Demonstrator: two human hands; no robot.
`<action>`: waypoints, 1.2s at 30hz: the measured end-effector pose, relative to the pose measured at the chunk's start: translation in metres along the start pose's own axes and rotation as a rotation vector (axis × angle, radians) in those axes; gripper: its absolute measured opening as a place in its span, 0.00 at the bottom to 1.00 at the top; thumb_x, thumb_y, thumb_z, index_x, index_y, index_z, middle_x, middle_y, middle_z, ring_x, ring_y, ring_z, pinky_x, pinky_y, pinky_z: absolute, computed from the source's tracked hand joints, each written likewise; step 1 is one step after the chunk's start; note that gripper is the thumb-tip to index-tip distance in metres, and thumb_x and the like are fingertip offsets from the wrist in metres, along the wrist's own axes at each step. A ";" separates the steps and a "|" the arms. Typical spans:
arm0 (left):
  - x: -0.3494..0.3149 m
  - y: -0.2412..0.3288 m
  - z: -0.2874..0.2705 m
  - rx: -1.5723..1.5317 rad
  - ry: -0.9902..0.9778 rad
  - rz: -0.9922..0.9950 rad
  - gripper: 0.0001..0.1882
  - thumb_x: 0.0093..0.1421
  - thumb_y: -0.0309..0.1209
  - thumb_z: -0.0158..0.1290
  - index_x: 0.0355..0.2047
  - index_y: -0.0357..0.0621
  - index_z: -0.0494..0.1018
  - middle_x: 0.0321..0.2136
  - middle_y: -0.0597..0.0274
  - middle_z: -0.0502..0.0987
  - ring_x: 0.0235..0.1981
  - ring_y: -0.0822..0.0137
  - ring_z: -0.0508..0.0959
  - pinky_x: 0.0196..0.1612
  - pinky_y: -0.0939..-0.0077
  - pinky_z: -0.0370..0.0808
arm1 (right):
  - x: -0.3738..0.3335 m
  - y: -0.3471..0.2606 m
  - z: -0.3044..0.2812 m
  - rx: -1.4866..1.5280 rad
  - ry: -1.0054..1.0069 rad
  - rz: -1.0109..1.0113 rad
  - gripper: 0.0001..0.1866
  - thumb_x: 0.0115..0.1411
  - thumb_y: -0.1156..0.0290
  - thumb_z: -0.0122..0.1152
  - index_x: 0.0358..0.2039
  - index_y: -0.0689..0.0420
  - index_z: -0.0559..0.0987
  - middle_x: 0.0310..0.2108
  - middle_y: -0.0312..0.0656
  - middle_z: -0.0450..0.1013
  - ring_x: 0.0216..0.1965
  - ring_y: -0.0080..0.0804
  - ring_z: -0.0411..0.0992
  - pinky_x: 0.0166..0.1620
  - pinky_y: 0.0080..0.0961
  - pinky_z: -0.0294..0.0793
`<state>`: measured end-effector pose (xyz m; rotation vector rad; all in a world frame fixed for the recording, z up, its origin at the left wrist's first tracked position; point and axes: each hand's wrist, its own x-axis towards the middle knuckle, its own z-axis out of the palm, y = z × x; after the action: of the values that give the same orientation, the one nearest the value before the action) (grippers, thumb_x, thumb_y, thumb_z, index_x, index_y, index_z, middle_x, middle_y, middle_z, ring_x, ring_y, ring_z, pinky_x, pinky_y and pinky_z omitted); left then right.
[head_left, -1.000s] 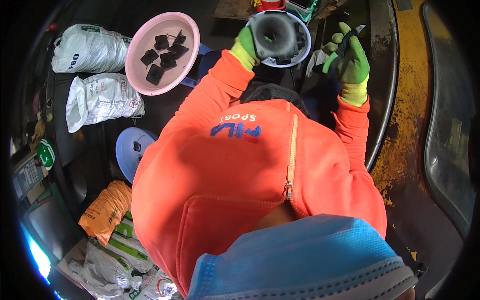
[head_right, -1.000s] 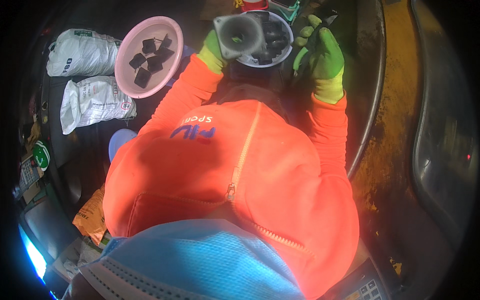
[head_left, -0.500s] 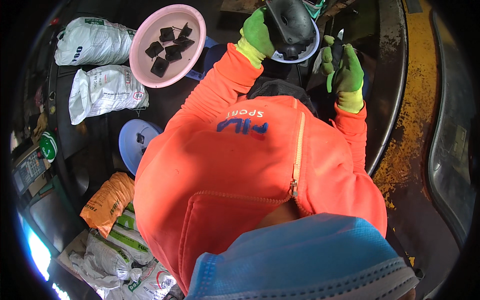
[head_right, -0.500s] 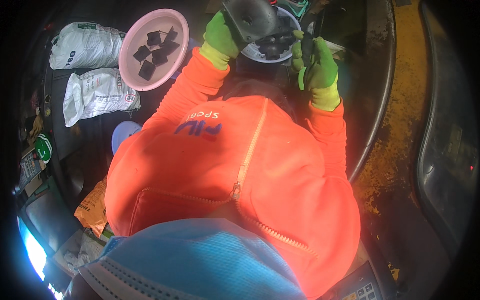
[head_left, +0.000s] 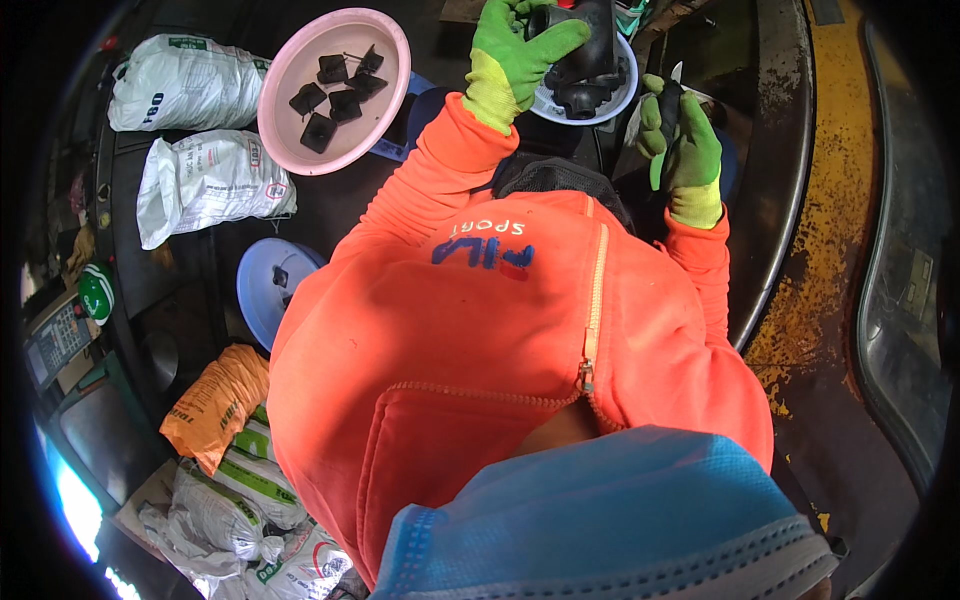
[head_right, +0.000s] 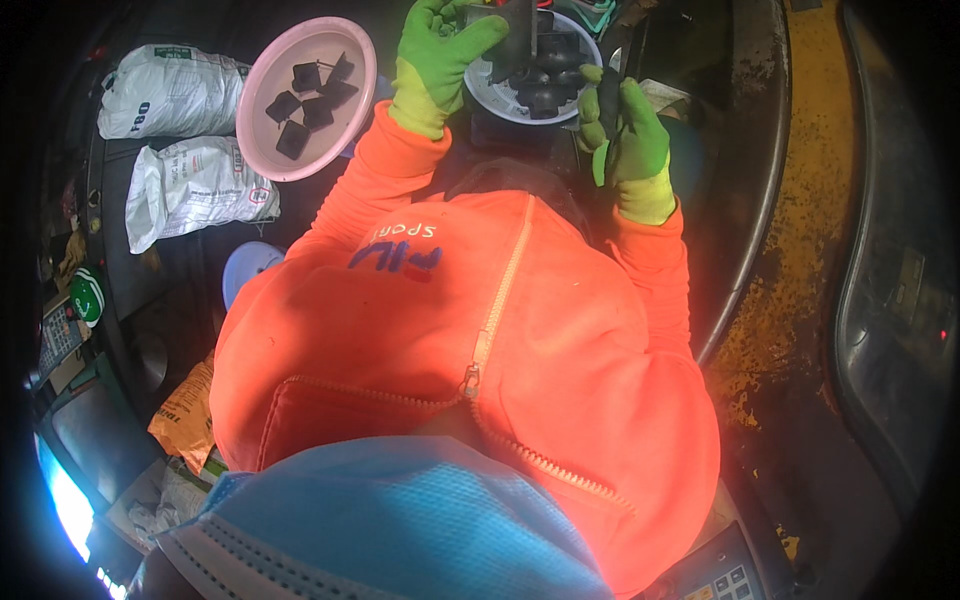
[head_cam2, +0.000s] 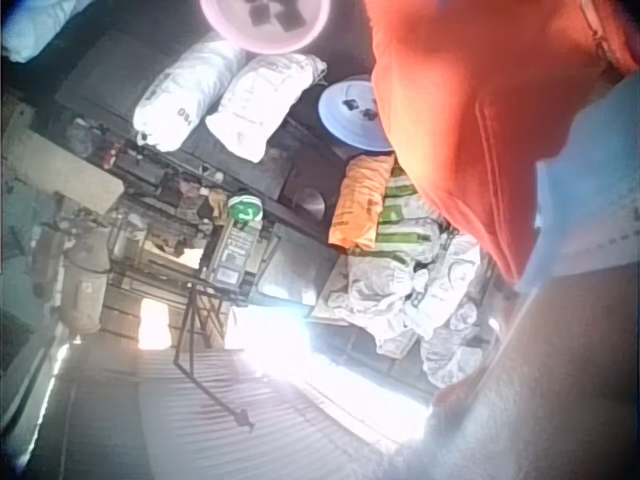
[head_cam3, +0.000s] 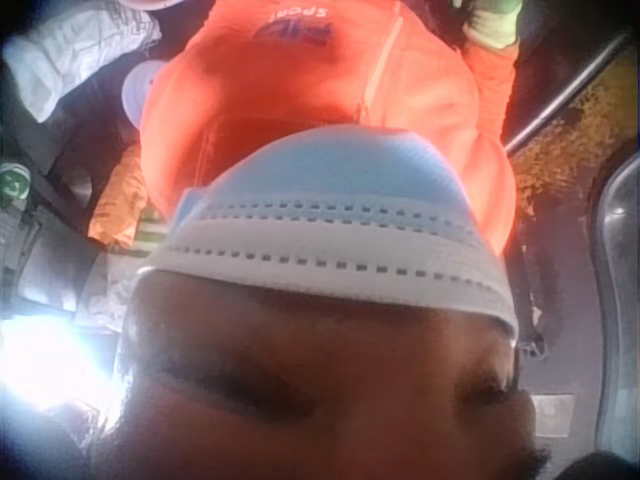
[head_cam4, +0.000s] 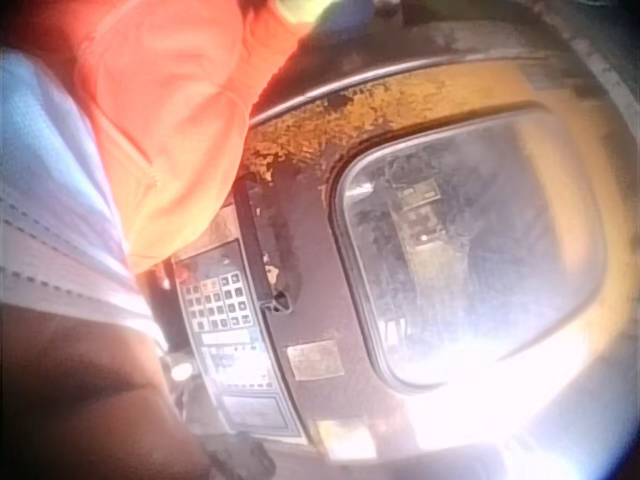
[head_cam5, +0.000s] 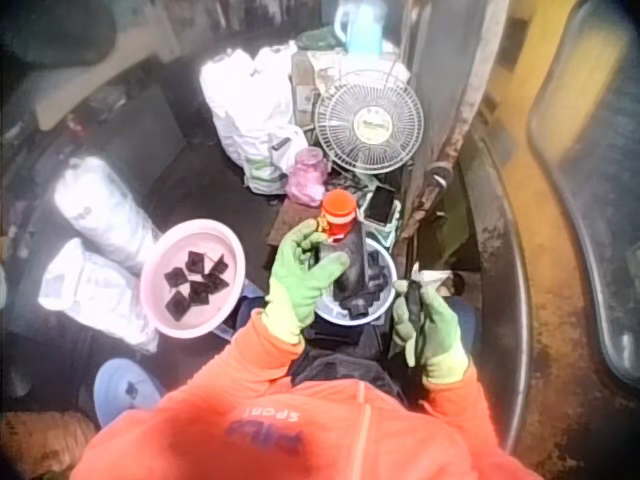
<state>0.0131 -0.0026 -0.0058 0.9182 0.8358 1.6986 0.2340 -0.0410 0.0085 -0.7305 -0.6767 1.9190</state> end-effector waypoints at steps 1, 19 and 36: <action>-0.001 0.000 0.001 0.070 0.011 0.049 0.33 0.52 0.14 0.62 0.58 0.37 0.64 0.44 0.65 0.72 0.43 0.73 0.74 0.50 0.80 0.73 | -0.001 0.000 -0.002 0.046 -0.045 0.019 0.27 0.72 0.56 0.36 0.57 0.66 0.68 0.28 0.38 0.68 0.20 0.24 0.58 0.26 0.21 0.59; -0.007 0.004 0.001 -0.088 -0.023 -0.040 0.32 0.52 0.13 0.60 0.58 0.37 0.65 0.43 0.64 0.73 0.43 0.72 0.74 0.49 0.78 0.74 | 0.005 0.009 -0.012 0.073 0.083 0.046 0.18 0.68 0.62 0.49 0.51 0.62 0.72 0.32 0.39 0.71 0.31 0.27 0.68 0.36 0.24 0.69; -0.015 0.017 0.011 0.191 -0.106 0.013 0.36 0.49 0.20 0.67 0.58 0.36 0.64 0.46 0.60 0.74 0.47 0.69 0.74 0.52 0.73 0.73 | 0.007 0.026 -0.010 -0.702 0.302 -0.148 0.21 0.65 0.68 0.59 0.55 0.65 0.73 0.42 0.38 0.75 0.41 0.20 0.71 0.43 0.17 0.70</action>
<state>0.0183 -0.0207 0.0110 1.1351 0.9341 1.5855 0.2239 -0.0436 -0.0186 -1.3277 -1.1872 1.3780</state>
